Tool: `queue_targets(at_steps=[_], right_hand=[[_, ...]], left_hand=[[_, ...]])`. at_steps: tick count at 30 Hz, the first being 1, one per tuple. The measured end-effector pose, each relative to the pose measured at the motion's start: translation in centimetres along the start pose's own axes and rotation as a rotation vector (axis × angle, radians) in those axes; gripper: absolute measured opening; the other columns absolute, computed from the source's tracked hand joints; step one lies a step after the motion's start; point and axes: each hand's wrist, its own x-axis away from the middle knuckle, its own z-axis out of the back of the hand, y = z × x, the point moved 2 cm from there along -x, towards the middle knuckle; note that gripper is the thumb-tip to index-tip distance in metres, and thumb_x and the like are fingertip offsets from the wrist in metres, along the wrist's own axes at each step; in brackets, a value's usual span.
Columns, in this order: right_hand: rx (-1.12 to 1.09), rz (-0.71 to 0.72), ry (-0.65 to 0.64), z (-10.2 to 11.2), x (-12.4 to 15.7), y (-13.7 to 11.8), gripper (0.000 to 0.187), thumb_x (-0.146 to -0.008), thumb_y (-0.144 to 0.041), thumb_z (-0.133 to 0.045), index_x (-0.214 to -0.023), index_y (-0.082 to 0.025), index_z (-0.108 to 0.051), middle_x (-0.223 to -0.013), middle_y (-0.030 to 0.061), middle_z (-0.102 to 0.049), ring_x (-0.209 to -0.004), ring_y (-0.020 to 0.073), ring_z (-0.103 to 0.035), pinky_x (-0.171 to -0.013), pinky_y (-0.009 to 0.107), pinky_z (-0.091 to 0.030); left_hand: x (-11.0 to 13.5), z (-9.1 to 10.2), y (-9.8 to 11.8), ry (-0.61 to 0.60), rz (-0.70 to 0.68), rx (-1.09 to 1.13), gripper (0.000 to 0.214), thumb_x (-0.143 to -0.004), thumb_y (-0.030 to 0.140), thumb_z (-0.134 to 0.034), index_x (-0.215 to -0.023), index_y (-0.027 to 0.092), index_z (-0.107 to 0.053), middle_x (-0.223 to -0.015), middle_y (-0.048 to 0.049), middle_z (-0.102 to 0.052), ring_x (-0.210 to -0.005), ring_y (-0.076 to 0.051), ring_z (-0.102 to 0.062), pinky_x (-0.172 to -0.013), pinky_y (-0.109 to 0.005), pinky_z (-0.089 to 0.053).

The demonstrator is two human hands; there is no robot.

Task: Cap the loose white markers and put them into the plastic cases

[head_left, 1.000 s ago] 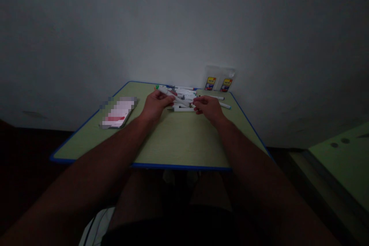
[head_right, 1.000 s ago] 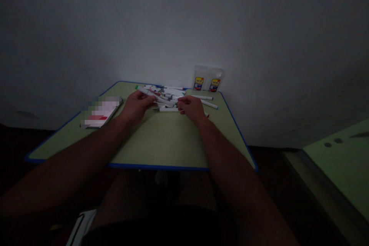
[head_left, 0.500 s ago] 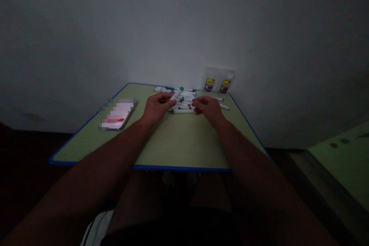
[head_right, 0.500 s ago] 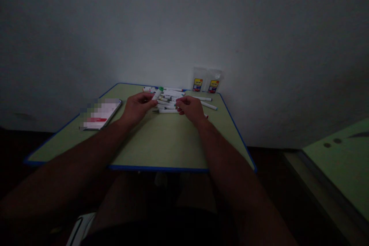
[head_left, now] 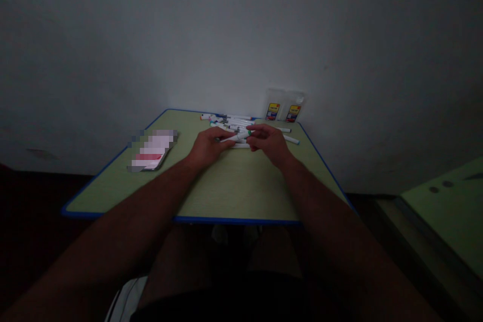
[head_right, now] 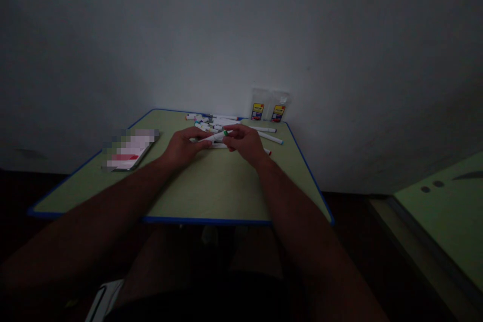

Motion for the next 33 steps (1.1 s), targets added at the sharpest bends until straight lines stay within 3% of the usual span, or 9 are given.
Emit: queue_targets(at_steps=[7, 13, 27, 33], right_hand=[[0.053, 0.035, -0.014, -0.1, 0.0, 0.1, 0.030, -0.062, -0.028, -0.084, -0.088, -0.019, -0.072, -0.066, -0.0029, -0.066, -0.053, 0.0097, -0.058, -0.052, 0.024, -0.051], [0.013, 0.057, -0.021, 0.2, -0.3, 0.4, 0.030, -0.064, -0.031, -0.084, -0.089, -0.020, -0.070, -0.067, -0.0031, -0.067, -0.054, 0.0105, -0.059, -0.052, 0.026, -0.053], [-0.088, 0.032, 0.237, 2.0, -0.9, 0.2, 0.029, -0.067, -0.032, -0.082, -0.089, -0.021, -0.066, -0.070, -0.0031, -0.067, -0.061, 0.0135, -0.067, -0.054, 0.026, -0.058], [-0.125, 0.013, 0.309, 2.2, -0.9, -0.1, 0.023, -0.071, -0.026, -0.078, -0.088, -0.020, -0.064, -0.072, -0.0022, -0.067, -0.065, 0.0141, -0.069, -0.054, 0.025, -0.059]], left_hand=[[0.0, 0.0, 0.0, -0.041, -0.028, -0.077, 0.023, -0.073, 0.026, -0.080, -0.095, 0.025, -0.080, -0.093, -0.0036, -0.076, -0.087, -0.020, -0.066, -0.087, -0.036, -0.049], [-0.1, 0.1, 0.1, -0.051, 0.040, -0.221, 0.025, -0.075, 0.025, -0.078, -0.101, 0.021, -0.077, -0.102, -0.0056, -0.077, -0.094, -0.021, -0.067, -0.091, -0.038, -0.050], [-0.5, 0.4, -1.0, -0.007, 0.039, -0.295, 0.026, -0.079, 0.024, -0.069, -0.104, 0.020, -0.077, -0.105, -0.0063, -0.076, -0.096, -0.022, -0.067, -0.093, -0.038, -0.050], [-0.6, 0.5, -1.4, 0.014, 0.089, -0.314, 0.031, -0.079, 0.027, -0.068, -0.107, 0.020, -0.077, -0.093, -0.0049, -0.075, -0.082, -0.020, -0.065, -0.083, -0.036, -0.051]])
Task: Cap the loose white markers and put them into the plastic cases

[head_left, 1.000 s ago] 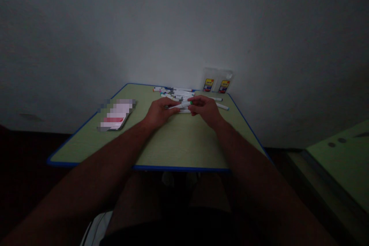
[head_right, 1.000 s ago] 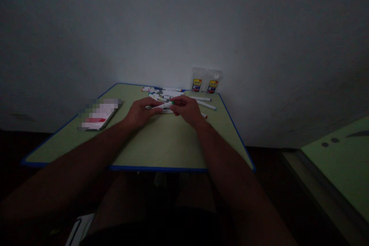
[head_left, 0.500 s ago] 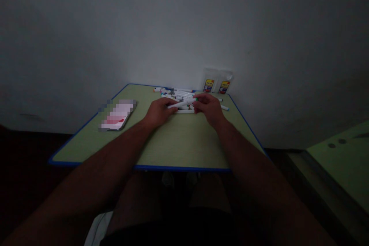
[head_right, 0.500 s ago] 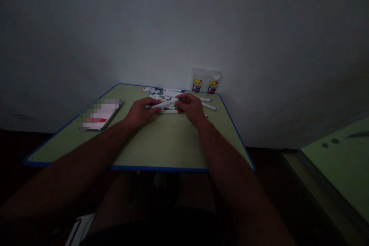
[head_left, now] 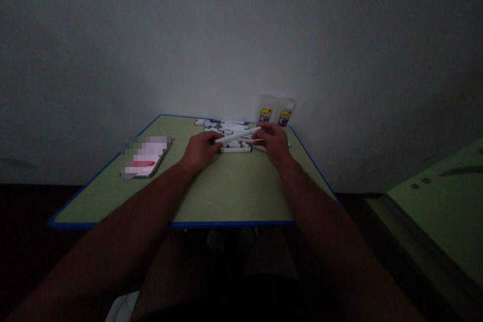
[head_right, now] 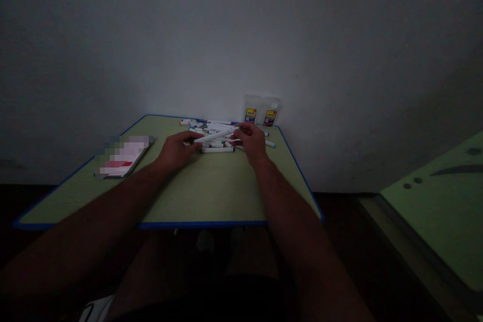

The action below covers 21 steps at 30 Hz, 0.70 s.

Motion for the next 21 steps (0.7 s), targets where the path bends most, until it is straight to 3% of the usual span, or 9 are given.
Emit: queue_targets(at_steps=[15, 21], right_hand=[[-0.078, -0.068, 0.190, -0.1, -0.4, -1.3, 0.010, -0.080, -0.011, -0.068, -0.086, -0.017, -0.064, -0.071, -0.0015, -0.068, -0.061, 0.0117, -0.067, -0.053, 0.022, -0.058], [-0.002, 0.011, 0.345, 2.2, -3.5, -3.4, 0.013, -0.080, -0.013, -0.068, -0.091, -0.017, -0.061, -0.073, -0.0011, -0.067, -0.058, 0.0104, -0.065, -0.053, 0.022, -0.058]], left_hand=[[0.0, 0.3, 0.6, -0.007, -0.059, -0.046, 0.037, -0.082, 0.026, -0.062, -0.115, 0.018, -0.075, -0.096, -0.0078, -0.075, -0.084, -0.021, -0.067, -0.085, -0.036, -0.052], [0.2, 0.3, 0.6, -0.026, -0.134, -0.100, 0.042, -0.083, 0.030, -0.059, -0.121, 0.019, -0.073, -0.109, -0.0104, -0.075, -0.097, -0.025, -0.067, -0.096, -0.042, -0.050]])
